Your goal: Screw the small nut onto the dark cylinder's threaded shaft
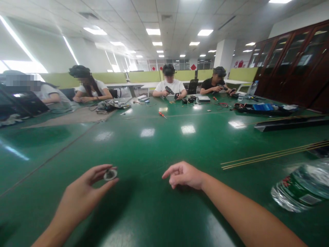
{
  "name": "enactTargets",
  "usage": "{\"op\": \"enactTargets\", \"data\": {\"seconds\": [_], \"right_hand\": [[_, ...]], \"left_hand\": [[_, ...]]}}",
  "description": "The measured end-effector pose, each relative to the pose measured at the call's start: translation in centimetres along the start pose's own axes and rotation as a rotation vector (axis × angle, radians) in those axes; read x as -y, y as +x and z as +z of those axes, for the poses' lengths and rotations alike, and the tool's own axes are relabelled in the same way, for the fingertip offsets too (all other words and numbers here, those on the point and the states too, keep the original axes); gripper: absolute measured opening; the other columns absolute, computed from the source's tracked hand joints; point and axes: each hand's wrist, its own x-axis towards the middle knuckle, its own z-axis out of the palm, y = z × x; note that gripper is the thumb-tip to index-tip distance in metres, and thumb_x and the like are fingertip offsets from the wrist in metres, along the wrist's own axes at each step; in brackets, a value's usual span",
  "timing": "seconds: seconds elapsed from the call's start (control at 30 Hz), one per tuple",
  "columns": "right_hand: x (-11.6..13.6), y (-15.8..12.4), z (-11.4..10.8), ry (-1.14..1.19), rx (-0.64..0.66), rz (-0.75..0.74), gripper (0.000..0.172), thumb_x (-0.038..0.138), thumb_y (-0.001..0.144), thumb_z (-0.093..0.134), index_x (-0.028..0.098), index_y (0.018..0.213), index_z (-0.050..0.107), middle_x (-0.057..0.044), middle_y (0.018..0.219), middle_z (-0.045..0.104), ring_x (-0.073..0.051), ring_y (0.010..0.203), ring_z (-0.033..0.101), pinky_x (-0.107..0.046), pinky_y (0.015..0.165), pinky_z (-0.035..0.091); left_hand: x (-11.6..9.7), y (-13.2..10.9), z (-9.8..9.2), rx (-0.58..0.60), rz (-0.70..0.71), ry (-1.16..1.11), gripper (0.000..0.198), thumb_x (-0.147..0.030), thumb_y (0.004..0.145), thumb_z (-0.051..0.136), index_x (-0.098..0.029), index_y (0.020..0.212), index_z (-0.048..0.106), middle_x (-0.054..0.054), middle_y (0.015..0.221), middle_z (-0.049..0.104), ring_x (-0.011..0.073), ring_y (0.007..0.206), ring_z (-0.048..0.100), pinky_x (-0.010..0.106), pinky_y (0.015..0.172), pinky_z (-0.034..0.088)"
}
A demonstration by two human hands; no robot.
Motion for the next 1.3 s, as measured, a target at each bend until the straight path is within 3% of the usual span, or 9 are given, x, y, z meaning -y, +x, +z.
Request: {"op": "enactTargets", "data": {"seconds": [0.13,0.2,0.27,0.37,0.53,0.63,0.87,1.07,1.3], "right_hand": [[-0.6,0.3,-1.5,-0.057,-0.333,-0.186,0.037,0.031,0.069,0.076,0.013,0.101,0.068,0.002,0.064,0.061,-0.009,0.054,0.052,-0.021,0.053,0.036],[-0.7,0.1,-2.3,-0.231,-0.450,-0.250,0.039,0.027,0.070,0.073,0.014,0.106,0.066,0.004,0.065,0.058,-0.007,0.048,0.041,-0.021,0.049,0.031],[-0.7,-0.1,-2.6,-0.506,-0.520,-0.312,0.041,0.021,0.072,0.070,0.017,0.113,0.064,0.003,0.072,0.061,-0.006,0.045,0.032,-0.021,0.046,0.027],[-0.7,-0.5,-2.3,-0.785,-0.536,-0.402,0.055,0.014,0.071,0.067,0.021,0.125,0.058,0.001,0.092,0.066,-0.007,0.048,0.036,-0.022,0.050,0.034],[-0.6,-0.6,-0.9,-0.953,-0.394,-0.415,0.059,0.011,0.070,0.064,0.024,0.126,0.053,-0.003,0.113,0.064,-0.016,0.077,0.059,-0.027,0.073,0.049],[-0.4,-0.7,-0.4,-0.993,-0.352,-0.396,0.051,0.012,0.071,0.064,0.024,0.120,0.055,-0.004,0.112,0.064,-0.020,0.093,0.062,-0.031,0.082,0.049],[-0.6,-0.7,-0.5,-1.002,-0.401,-0.390,0.035,0.014,0.074,0.065,0.023,0.107,0.060,-0.003,0.101,0.065,-0.019,0.089,0.062,-0.030,0.079,0.048],[-0.9,-0.7,-0.6,-1.009,-0.367,-0.386,0.023,0.016,0.075,0.068,0.022,0.097,0.064,-0.003,0.092,0.066,-0.019,0.083,0.063,-0.029,0.075,0.047],[-0.6,-0.8,-0.4,-1.002,-0.335,-0.403,0.020,0.016,0.075,0.068,0.021,0.095,0.067,-0.002,0.089,0.068,-0.018,0.080,0.063,-0.027,0.073,0.046]], "left_hand": [[-6.3,1.8,5.6,0.206,0.183,-0.263,0.042,-0.050,0.077,0.071,-0.020,0.107,0.067,0.005,0.100,0.075,0.0244,0.090,0.071,0.037,0.088,0.056],[-8.6,1.8,8.0,0.252,0.260,-0.323,0.035,-0.043,0.081,0.069,-0.022,0.109,0.068,0.005,0.103,0.074,0.0233,0.092,0.070,0.036,0.088,0.055],[-9.6,1.4,9.8,0.278,0.321,-0.320,0.030,-0.038,0.085,0.066,-0.024,0.111,0.067,0.004,0.107,0.072,0.0228,0.097,0.068,0.037,0.091,0.053],[-9.1,0.5,11.2,0.343,0.414,-0.298,0.028,-0.033,0.089,0.061,-0.025,0.116,0.065,0.004,0.109,0.070,0.0213,0.100,0.065,0.035,0.092,0.051],[-7.7,-0.2,11.4,0.328,0.400,-0.324,0.033,-0.029,0.086,0.066,-0.025,0.118,0.062,0.004,0.111,0.070,0.0208,0.101,0.065,0.033,0.092,0.049],[-7.8,-0.1,11.3,0.307,0.334,-0.349,0.028,-0.027,0.081,0.070,-0.024,0.108,0.064,0.002,0.104,0.070,0.0206,0.095,0.066,0.031,0.087,0.050],[-8.4,-0.1,11.2,0.348,0.320,-0.395,0.021,-0.026,0.078,0.072,-0.022,0.098,0.067,0.002,0.093,0.072,0.0201,0.087,0.066,0.031,0.081,0.050],[-8.7,-0.4,11.0,0.382,0.348,-0.413,0.019,-0.026,0.079,0.072,-0.023,0.098,0.068,0.001,0.093,0.072,0.0194,0.085,0.066,0.030,0.080,0.049],[-8.5,-0.5,11.0,0.380,0.351,-0.403,0.021,-0.026,0.080,0.072,-0.023,0.100,0.067,0.000,0.095,0.072,0.0189,0.088,0.067,0.029,0.082,0.049]]}}
